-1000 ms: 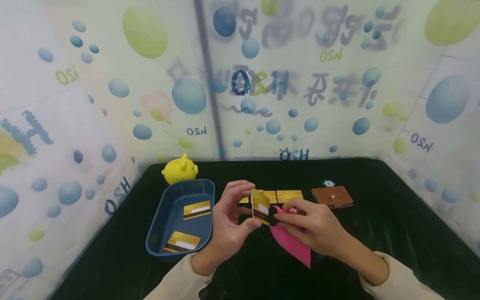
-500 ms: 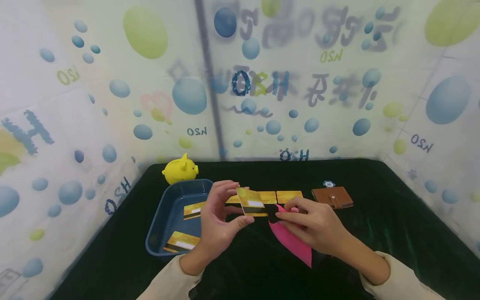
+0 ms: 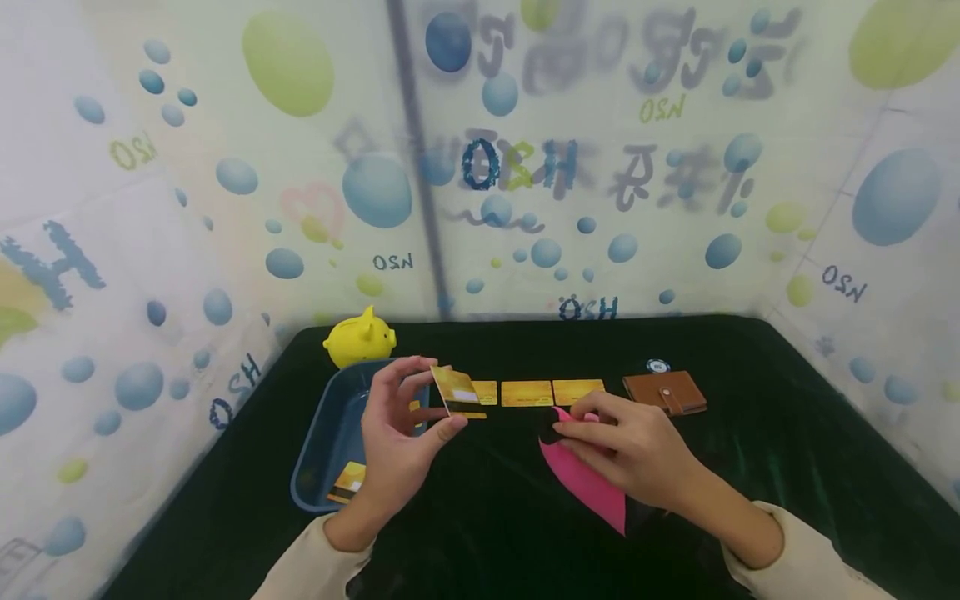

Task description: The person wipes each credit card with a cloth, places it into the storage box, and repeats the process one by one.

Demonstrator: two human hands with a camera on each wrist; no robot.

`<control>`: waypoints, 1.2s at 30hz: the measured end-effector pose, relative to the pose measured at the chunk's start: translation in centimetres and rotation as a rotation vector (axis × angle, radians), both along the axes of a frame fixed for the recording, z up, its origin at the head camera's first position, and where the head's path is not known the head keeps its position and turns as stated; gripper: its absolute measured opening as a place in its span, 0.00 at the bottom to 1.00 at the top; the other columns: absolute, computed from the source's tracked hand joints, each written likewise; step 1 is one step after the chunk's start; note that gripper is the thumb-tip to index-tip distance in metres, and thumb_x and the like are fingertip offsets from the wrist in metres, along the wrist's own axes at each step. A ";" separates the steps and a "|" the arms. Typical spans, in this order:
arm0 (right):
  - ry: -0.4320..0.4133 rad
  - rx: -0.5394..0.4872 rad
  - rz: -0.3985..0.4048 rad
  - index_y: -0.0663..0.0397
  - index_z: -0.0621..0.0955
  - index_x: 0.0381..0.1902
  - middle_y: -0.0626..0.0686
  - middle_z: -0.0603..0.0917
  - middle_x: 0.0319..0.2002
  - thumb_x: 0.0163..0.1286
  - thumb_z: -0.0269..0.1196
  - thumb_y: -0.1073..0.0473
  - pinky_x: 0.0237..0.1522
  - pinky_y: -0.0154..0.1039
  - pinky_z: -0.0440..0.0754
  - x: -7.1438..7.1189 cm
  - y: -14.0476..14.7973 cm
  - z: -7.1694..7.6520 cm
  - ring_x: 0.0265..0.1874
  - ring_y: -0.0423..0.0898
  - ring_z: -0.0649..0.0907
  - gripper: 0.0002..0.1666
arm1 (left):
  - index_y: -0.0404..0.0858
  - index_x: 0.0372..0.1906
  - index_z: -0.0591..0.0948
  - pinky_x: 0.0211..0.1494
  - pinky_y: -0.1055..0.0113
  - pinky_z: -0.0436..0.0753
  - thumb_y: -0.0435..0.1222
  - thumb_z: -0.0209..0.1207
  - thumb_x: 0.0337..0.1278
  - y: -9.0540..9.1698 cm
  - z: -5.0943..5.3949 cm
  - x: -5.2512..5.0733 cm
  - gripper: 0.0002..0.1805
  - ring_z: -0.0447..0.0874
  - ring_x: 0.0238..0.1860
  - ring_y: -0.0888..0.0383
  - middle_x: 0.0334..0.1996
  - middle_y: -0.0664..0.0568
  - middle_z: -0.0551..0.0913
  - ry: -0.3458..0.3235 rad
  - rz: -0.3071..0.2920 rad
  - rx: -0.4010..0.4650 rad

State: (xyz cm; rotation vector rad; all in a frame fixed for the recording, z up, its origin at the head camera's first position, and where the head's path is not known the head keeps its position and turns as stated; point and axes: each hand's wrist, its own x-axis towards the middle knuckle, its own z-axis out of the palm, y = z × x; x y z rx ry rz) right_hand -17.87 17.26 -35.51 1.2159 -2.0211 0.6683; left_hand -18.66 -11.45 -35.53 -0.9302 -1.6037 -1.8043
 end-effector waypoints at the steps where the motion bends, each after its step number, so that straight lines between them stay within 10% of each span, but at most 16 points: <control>1: 0.000 0.000 0.000 0.50 0.89 0.43 0.48 0.82 0.37 0.74 0.59 0.44 0.26 0.19 0.72 0.0 0.0 0.0 0.23 0.36 0.76 0.20 | 0.21 0.60 0.65 0.45 0.63 0.87 0.32 0.70 0.55 -0.2 0.0 0.0 0.35 0.79 0.57 0.50 0.58 0.42 0.74 -0.016 0.009 -0.012; 22: -0.014 -0.007 0.005 0.51 0.89 0.42 0.49 0.82 0.38 0.74 0.59 0.45 0.26 0.19 0.71 0.0 0.2 0.0 0.23 0.36 0.76 0.19 | 0.24 0.60 0.72 0.45 0.67 0.86 0.18 0.66 0.51 -3.8 -0.6 -1.0 0.29 0.80 0.55 0.49 0.56 0.46 0.77 -0.081 0.165 -0.065; 36: -0.023 -0.006 0.000 0.51 0.89 0.42 0.49 0.82 0.37 0.74 0.58 0.44 0.25 0.19 0.71 0.0 0.3 0.0 0.22 0.35 0.74 0.20 | 0.32 0.60 0.76 0.43 0.72 0.85 0.19 0.67 0.51 -5.3 -0.8 -1.5 0.29 0.80 0.55 0.50 0.57 0.50 0.78 -0.272 0.344 -0.130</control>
